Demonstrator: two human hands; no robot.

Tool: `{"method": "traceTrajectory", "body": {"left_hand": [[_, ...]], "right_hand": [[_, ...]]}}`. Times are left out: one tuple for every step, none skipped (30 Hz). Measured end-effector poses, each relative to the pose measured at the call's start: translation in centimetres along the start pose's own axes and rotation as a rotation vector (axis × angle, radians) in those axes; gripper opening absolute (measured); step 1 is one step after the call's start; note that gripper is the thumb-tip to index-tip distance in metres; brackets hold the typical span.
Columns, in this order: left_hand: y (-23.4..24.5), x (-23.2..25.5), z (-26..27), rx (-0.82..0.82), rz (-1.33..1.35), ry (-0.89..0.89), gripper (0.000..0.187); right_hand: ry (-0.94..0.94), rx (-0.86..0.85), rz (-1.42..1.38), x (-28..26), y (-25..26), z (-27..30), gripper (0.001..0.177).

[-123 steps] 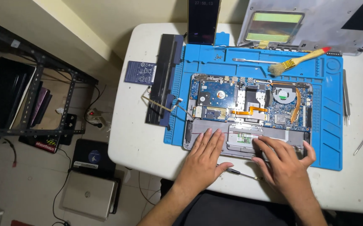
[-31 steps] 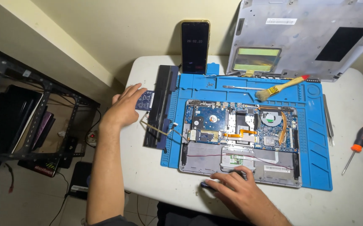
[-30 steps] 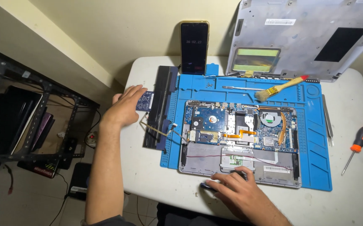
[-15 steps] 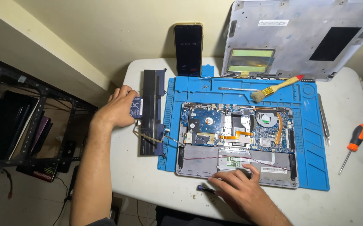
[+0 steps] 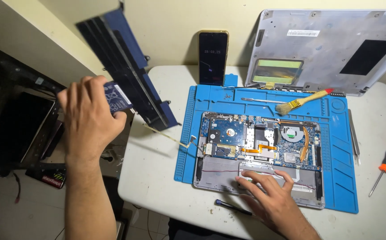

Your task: Reconnecting internal ribbon cables and installing the battery into a laptop during a repair process.

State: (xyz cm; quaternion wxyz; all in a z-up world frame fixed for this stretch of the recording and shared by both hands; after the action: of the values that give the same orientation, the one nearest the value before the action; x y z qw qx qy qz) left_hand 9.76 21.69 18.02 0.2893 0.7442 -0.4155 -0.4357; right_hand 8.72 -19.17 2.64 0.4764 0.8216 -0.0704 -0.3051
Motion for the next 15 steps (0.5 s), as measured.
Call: {"method": "traceTrajectory", "body": {"left_hand": [[0.3, -0.1, 0.1, 0.002, -0.002, 0.001, 0.058], [0.9, -0.4, 0.3, 0.091, -0.055, 0.053, 0.056], [1.5, -0.6, 0.4, 0.18, -0.109, 0.105, 0.055], [2.1, -0.6, 0.6, 0.182, -0.11, 0.105, 0.055], [2.7, -0.7, 0.7, 0.193, -0.146, 0.161, 0.058], [3.3, -0.8, 0.7, 0.21, -0.18, 0.217, 0.062], [4.0, -0.4, 0.6, 0.216, -0.18, 0.218, 0.062], [4.5, 0.0, 0.7, 0.182, -0.162, 0.21, 0.057], [5.1, 0.5, 0.8, 0.147, -0.144, 0.203, 0.053], [5.6, 1.5, 0.5, 0.15, -0.142, 0.201, 0.053], [6.0, 2.5, 0.3, 0.128, 0.032, 0.151, 0.059], [6.4, 3.6, 0.1, 0.107, 0.204, 0.099, 0.066], [6.4, 5.0, -0.2, 0.111, 0.206, 0.097, 0.066], [5.9, 6.5, -0.5, -0.043, 0.402, 0.084, 0.067], [5.5, 8.1, -0.8, -0.199, 0.597, 0.067, 0.069]], "right_hand": [[0.002, 0.002, 0.0, 0.0, 0.1, -0.1, 0.054], [-0.011, 0.036, 0.02, 0.0, 0.4, -0.2, 0.056], [-0.025, 0.071, 0.041, 0.1, 0.7, -0.3, 0.059], [-0.023, 0.072, 0.041, -0.1, 0.9, -0.5, 0.059], [-0.043, 0.12, 0.053, -0.3, 1.3, -0.6, 0.056], [-0.062, 0.172, 0.069, -0.3, 1.8, -0.9, 0.054], [-0.06, 0.177, 0.072, -0.2, 1.9, -1.1, 0.054], [-0.062, 0.23, 0.071, -0.2, 2.1, -1.1, 0.057], [-0.063, 0.282, 0.071, -0.2, 2.4, -1.1, 0.061], [-0.065, 0.284, 0.074, -0.4, 2.8, -1.7, 0.061], [-0.032, 0.321, 0.061, -0.6, 3.3, -2.2, 0.068], [0.001, 0.359, 0.049, -0.8, 3.7, -2.8, 0.077], [0.0, 0.362, 0.052, -0.8, 4.1, -3.8, 0.077], [0.025, 0.382, -0.013, -0.8, 4.6, -4.8, 0.096], [0.051, 0.402, -0.078, -0.8, 5.1, -5.7, 0.116]]}}
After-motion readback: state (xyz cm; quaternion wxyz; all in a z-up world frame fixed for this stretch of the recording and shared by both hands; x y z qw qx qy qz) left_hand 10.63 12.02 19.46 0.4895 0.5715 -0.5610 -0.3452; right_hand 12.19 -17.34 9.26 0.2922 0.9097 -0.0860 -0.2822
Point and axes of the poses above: each hand's wrist, its own z-axis away from the middle knuckle, its own y-axis out of the back of the hand, x = y × z, the point moved 3 cm from there along -z, towards the middle knuckle, and after that the axes turned 10 degrees about -z, right-handed, at the moved point
